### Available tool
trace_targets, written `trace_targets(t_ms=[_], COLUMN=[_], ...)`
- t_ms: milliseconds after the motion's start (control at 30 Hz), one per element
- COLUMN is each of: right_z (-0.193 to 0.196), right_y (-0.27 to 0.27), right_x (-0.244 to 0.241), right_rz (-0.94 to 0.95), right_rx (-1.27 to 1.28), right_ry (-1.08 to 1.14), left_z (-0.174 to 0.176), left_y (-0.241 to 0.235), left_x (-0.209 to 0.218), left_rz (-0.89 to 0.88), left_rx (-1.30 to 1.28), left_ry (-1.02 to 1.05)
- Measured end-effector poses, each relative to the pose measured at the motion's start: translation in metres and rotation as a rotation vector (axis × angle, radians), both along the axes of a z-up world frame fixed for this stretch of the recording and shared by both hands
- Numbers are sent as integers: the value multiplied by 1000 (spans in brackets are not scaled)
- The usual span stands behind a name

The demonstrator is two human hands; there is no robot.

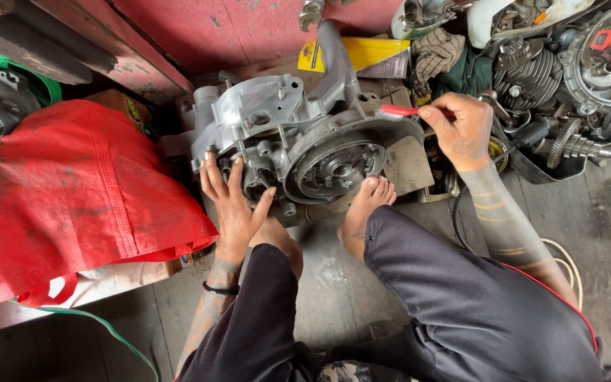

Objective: Cleaning a motorcycle engine casing using a small brush to remove dirt and grime.

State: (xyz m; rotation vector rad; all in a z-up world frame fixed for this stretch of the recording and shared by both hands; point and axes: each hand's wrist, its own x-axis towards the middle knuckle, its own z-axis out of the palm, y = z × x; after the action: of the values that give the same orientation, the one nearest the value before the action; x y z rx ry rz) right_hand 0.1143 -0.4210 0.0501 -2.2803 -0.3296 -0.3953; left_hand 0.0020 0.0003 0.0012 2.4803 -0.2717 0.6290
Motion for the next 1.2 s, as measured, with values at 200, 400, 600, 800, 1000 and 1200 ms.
trace_targets(t_ms=[200, 400, 600, 800, 1000, 1200], right_z=[6, 18, 22, 31, -5, -33], right_y=[-4, 1, -4, -1, -36, -53], right_x=[3, -6, -9, -8, -22, -34], right_rz=[21, 71, 66, 62, 23, -27], right_rx=[-47, 0, -33, -79, -119, -77], right_ry=[-55, -92, -202, -337, -272, -193], left_z=[1, 0, 2, 2, 7, 7], left_y=[-1, -1, -1, -2, -3, -3], left_x=[-2, -1, 0, 1, -1, 0], left_rz=[-5, -31, -13, -9, -33, -27], left_rx=[7, -2, -1, 16, -8, -13], left_ry=[-3, -6, -19, -19, 21, 14])
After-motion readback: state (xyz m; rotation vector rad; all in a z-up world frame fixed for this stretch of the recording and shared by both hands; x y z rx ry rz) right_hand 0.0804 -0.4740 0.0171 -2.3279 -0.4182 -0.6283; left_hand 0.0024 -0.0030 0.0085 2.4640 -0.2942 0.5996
